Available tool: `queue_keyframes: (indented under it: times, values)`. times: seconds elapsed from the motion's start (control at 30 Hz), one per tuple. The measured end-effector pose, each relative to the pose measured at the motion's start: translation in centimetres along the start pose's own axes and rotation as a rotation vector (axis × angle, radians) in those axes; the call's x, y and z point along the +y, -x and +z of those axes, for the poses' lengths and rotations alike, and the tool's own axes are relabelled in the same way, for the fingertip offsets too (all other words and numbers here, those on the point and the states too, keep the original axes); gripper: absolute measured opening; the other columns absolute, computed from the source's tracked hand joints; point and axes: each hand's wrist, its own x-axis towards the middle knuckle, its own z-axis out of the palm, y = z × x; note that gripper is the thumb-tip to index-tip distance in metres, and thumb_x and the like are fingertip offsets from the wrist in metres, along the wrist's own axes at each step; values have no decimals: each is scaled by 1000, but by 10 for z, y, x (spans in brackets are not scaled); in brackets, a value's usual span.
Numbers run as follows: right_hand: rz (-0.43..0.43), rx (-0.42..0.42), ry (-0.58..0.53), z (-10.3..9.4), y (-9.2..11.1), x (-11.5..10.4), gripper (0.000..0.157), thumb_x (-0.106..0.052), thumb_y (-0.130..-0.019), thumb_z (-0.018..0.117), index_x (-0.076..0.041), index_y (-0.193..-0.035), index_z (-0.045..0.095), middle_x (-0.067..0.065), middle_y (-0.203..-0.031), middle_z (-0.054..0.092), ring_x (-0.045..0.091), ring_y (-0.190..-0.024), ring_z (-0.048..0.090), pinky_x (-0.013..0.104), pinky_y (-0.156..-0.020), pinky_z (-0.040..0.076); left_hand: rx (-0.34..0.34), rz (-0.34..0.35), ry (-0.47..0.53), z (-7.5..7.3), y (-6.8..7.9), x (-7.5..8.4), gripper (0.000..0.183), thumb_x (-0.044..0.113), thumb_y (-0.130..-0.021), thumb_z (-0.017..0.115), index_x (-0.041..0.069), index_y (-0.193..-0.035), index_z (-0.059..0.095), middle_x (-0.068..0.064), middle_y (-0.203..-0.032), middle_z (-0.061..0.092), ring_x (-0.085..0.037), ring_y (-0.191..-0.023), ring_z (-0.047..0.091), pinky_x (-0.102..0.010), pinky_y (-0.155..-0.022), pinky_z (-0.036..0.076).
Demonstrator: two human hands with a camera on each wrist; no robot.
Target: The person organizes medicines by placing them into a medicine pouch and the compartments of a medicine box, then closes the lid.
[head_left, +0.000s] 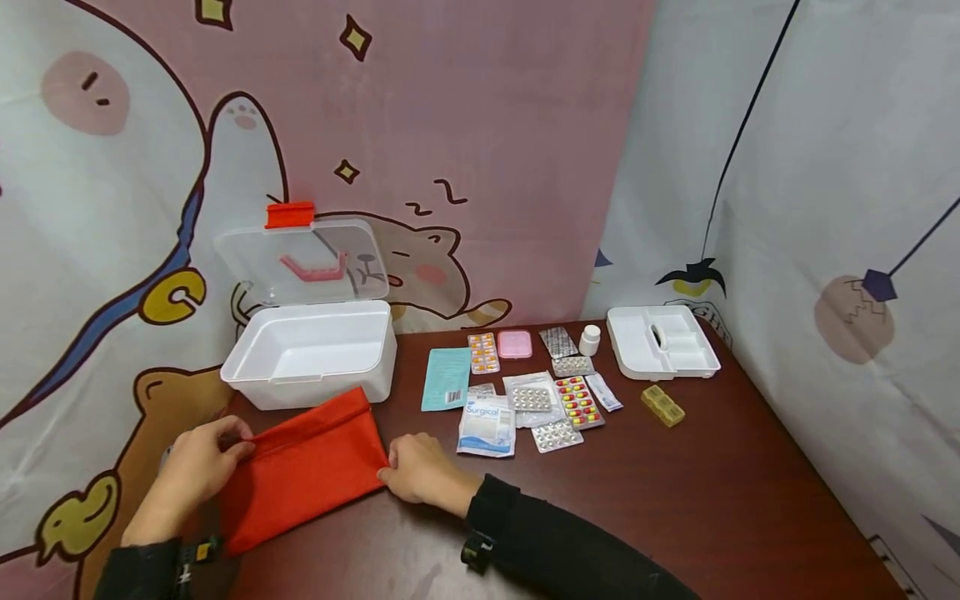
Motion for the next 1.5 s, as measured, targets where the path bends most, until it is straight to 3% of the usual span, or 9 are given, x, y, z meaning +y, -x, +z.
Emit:
queue_keyframes:
  times: [0.2,0.4,0.5,0.6,0.77,0.93,1.1,1.33,1.5]
  values:
    - [-22,17,9,-6,-1,19,40,-33,-98,82,-21,-67,60,-5,-64,54,14,-66,53,26,-59,38,80,57,45,-7,7,16,7,19,-100,81,24,-100,75,-1,-93,75,-21,-84,58,-33,-68,40]
    - [-108,162,13,-27,-6,38,29,-26,-97,82,-22,-71,68,-10,-63,60,8,-66,54,23,-61,41,122,147,118,-20,10,48,14,19,-102,79,24,-115,80,-1,-101,81,-10,-84,65,-22,-70,53]
    - [-139,232,-13,-40,-8,45,21,-23,-97,81,-21,-77,73,-11,-65,64,6,-67,56,23,-62,43,135,199,129,-28,10,65,23,18,-103,78,20,-125,81,-6,-109,82,-13,-87,67,-21,-72,56]
    - [-143,283,-32,-53,-11,53,16,-23,-98,80,-22,-83,77,-10,-69,67,6,-69,57,24,-65,45,180,257,132,-32,9,81,21,17,-103,78,18,-123,83,-6,-108,82,-14,-87,67,-22,-73,56]
    - [-114,347,-103,-72,-15,65,10,-23,-98,81,-21,-88,80,-8,-71,73,5,-67,63,26,-66,48,204,311,148,-30,6,102,16,18,-105,75,19,-119,83,-1,-99,81,-10,-79,66,-23,-70,57]
    - [-68,331,-264,-83,-19,75,8,-20,-102,77,-16,-95,78,7,-74,80,2,-54,69,24,-63,54,214,355,148,-20,4,117,17,17,-107,71,16,-121,80,-1,-96,80,-12,-77,65,-24,-68,58]
    - [-62,316,-326,-84,-22,82,6,-15,-102,74,-10,-99,76,12,-85,80,2,-57,68,23,-60,56,137,416,174,-10,8,129,33,6,-106,64,17,-136,70,-4,-109,80,-12,-80,65,-26,-67,59]
    - [-55,328,-310,-81,-26,93,5,-13,-103,74,-9,-99,76,2,-76,75,4,-56,66,24,-62,54,-64,385,274,3,8,144,45,0,-103,56,23,-136,75,-3,-123,76,-16,-85,64,-27,-71,56]
    - [-55,359,-269,-81,-29,94,5,-15,-102,74,-11,-102,76,2,-85,79,2,-59,64,26,-70,53,0,403,240,13,5,154,30,10,-107,65,19,-133,80,-3,-129,79,-21,-104,72,-40,-88,62]
